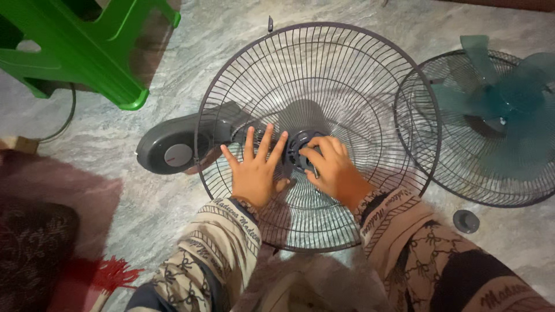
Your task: The person disassembles an electric fan by removing the front grille and fan blades, then reassembles it by reattaching the blades and securing the grille.
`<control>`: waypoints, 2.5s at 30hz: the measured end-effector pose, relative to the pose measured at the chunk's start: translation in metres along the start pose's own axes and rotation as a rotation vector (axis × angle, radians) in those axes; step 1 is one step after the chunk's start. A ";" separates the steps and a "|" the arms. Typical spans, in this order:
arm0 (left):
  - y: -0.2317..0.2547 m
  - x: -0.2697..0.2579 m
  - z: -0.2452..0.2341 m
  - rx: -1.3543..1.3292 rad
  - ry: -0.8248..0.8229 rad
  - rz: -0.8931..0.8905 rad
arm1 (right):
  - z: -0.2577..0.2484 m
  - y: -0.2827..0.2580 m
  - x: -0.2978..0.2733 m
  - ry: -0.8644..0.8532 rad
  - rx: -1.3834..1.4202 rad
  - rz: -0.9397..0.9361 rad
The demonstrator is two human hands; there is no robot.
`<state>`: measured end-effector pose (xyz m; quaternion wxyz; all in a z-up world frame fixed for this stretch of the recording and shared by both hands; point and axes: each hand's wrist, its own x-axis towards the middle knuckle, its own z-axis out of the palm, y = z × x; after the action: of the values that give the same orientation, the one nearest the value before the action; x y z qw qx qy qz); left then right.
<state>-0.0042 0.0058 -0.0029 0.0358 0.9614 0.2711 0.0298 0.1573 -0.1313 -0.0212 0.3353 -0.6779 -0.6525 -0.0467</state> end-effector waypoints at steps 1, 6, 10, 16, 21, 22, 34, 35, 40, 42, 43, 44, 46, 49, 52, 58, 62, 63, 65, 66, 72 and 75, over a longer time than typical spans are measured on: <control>0.000 -0.001 0.000 0.000 -0.006 -0.005 | 0.000 -0.002 -0.002 0.005 -0.013 0.029; 0.003 -0.001 0.000 0.003 -0.049 -0.034 | 0.000 -0.009 -0.004 0.052 -0.091 0.194; 0.005 -0.002 -0.002 0.002 -0.070 -0.047 | -0.005 -0.008 -0.006 0.001 -0.026 0.184; 0.006 -0.005 0.001 -0.014 -0.058 -0.060 | -0.016 -0.005 -0.014 -0.072 0.035 0.117; 0.006 -0.008 0.009 -0.039 -0.034 -0.076 | -0.017 -0.010 -0.015 -0.070 0.013 0.165; 0.007 -0.010 0.012 -0.042 -0.003 -0.064 | -0.017 -0.011 -0.015 -0.061 0.011 0.156; 0.007 -0.019 0.027 -0.073 0.072 -0.012 | -0.021 -0.025 -0.011 -0.108 -0.020 0.165; 0.008 -0.021 0.027 -0.081 0.073 -0.013 | -0.021 -0.028 -0.011 -0.127 -0.007 0.181; 0.004 -0.026 0.022 -0.084 0.040 0.008 | -0.034 -0.043 -0.006 -0.143 0.086 0.212; 0.005 -0.024 0.018 -0.086 -0.021 -0.005 | -0.044 -0.048 -0.004 -0.186 0.150 0.290; 0.005 -0.023 0.015 -0.104 -0.006 0.001 | -0.048 -0.050 -0.003 -0.185 0.144 0.294; 0.005 -0.023 0.013 -0.121 0.010 0.008 | -0.052 -0.051 -0.003 -0.185 0.138 0.298; 0.008 -0.023 0.009 -0.121 0.104 0.042 | -0.059 -0.054 -0.003 -0.171 0.141 0.317; 0.020 -0.024 -0.001 -0.294 0.205 0.020 | -0.067 -0.058 0.000 -0.078 0.164 0.310; 0.035 -0.024 -0.010 -0.771 0.119 -0.117 | -0.074 -0.062 -0.001 0.059 0.164 0.257; 0.052 -0.013 -0.030 -1.091 0.086 -0.151 | -0.087 -0.066 0.004 0.036 0.201 0.349; 0.050 -0.011 -0.044 -1.039 0.099 -0.108 | -0.095 -0.070 0.007 0.005 0.250 0.454; 0.051 -0.009 -0.047 -1.043 0.102 -0.087 | -0.098 -0.069 0.006 -0.005 0.254 0.465; 0.055 -0.006 -0.051 -1.032 0.056 -0.113 | -0.103 -0.063 0.004 -0.006 0.267 0.421; 0.058 -0.005 -0.052 -1.026 0.031 -0.127 | -0.105 -0.060 0.001 -0.007 0.275 0.401; 0.084 0.001 -0.056 -0.964 0.073 -0.083 | -0.120 -0.040 -0.019 0.020 0.284 0.397; 0.101 0.002 -0.060 -0.886 0.074 -0.058 | -0.133 -0.034 -0.033 0.043 0.272 0.424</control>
<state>0.0452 -0.0760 0.0650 0.4354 0.8435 0.2601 0.1767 0.1716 -0.2306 0.0784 0.4398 -0.7471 -0.4886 0.0986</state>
